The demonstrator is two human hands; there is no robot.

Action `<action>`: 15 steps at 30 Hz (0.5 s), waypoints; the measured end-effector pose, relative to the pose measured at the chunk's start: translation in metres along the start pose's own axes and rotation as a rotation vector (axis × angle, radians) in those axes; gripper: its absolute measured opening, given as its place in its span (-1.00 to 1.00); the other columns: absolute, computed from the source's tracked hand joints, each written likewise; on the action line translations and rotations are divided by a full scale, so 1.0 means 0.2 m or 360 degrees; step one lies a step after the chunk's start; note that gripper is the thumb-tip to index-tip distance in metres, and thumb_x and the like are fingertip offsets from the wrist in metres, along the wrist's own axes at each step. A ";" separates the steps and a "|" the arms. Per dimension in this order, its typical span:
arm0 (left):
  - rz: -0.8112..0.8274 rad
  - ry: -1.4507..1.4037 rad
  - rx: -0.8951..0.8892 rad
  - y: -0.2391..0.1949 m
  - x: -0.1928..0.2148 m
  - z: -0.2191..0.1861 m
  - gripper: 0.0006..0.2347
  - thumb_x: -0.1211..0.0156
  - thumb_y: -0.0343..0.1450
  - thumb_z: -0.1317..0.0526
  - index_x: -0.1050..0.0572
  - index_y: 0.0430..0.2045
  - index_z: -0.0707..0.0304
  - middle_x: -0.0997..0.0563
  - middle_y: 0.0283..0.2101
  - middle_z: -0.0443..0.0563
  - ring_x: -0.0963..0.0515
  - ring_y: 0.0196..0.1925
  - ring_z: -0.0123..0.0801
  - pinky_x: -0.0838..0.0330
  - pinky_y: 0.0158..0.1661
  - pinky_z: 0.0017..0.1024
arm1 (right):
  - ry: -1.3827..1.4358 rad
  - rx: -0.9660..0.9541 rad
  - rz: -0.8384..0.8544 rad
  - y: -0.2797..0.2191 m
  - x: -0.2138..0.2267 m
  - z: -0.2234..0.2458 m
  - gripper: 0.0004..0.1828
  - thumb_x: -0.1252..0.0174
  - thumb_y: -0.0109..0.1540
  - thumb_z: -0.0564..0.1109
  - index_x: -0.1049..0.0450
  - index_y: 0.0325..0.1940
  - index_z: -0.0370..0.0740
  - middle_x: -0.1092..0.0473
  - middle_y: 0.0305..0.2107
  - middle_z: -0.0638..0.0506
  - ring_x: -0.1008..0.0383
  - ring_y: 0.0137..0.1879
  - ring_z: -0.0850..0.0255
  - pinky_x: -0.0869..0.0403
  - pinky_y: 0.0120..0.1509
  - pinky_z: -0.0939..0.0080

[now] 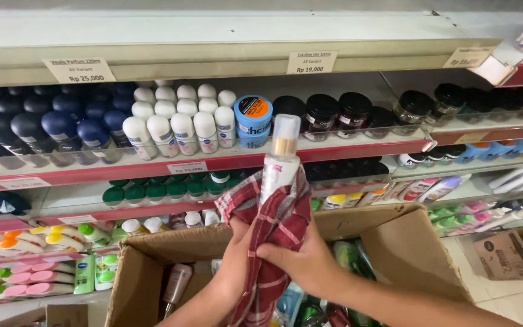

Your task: Wiping and stocking perfume or spray bottles onto grocery store shelves.

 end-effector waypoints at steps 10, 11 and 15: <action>0.0443 0.0045 -0.0851 -0.19 -0.14 -0.49 -0.50 -0.10 0.52 0.07 -0.06 0.30 0.20 -0.40 0.24 0.07 -0.51 0.23 -0.33 -0.48 0.12 -0.28 | 0.0321 -0.0498 0.0420 0.03 0.14 0.12 -0.17 -0.37 0.04 -0.21 -0.22 0.37 -0.18 -0.49 0.06 -0.02 -0.56 0.11 0.23 -0.54 0.21 0.06; 0.0508 -0.0025 -0.0752 -0.21 -0.15 -0.50 -0.52 -0.08 0.52 0.04 -0.10 0.29 0.16 -0.43 0.23 0.09 -0.53 0.18 -0.31 -0.52 0.07 -0.27 | 0.0401 -0.0658 0.0368 0.02 0.13 0.12 -0.24 -0.33 0.08 -0.10 -0.28 0.34 -0.21 -0.52 0.02 -0.07 -0.59 0.05 0.18 -0.57 0.15 0.03; 0.0460 -0.0064 -0.0550 -0.20 -0.14 -0.48 -0.55 -0.05 0.50 0.04 -0.24 0.26 0.23 -0.53 0.18 0.15 -0.58 0.06 -0.30 -0.56 0.02 -0.34 | 0.0495 -0.1017 0.0133 0.06 0.13 0.10 -0.29 -0.23 0.16 0.17 -0.39 0.31 -0.24 -0.55 -0.02 -0.14 -0.60 -0.03 0.12 -0.58 0.07 0.03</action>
Point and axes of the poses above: each hand's wrist, its own y-axis towards the middle knuckle, its own x-axis out of the back of the hand, z = x × y, the point moved 4 cm from there along y, towards the middle knuckle
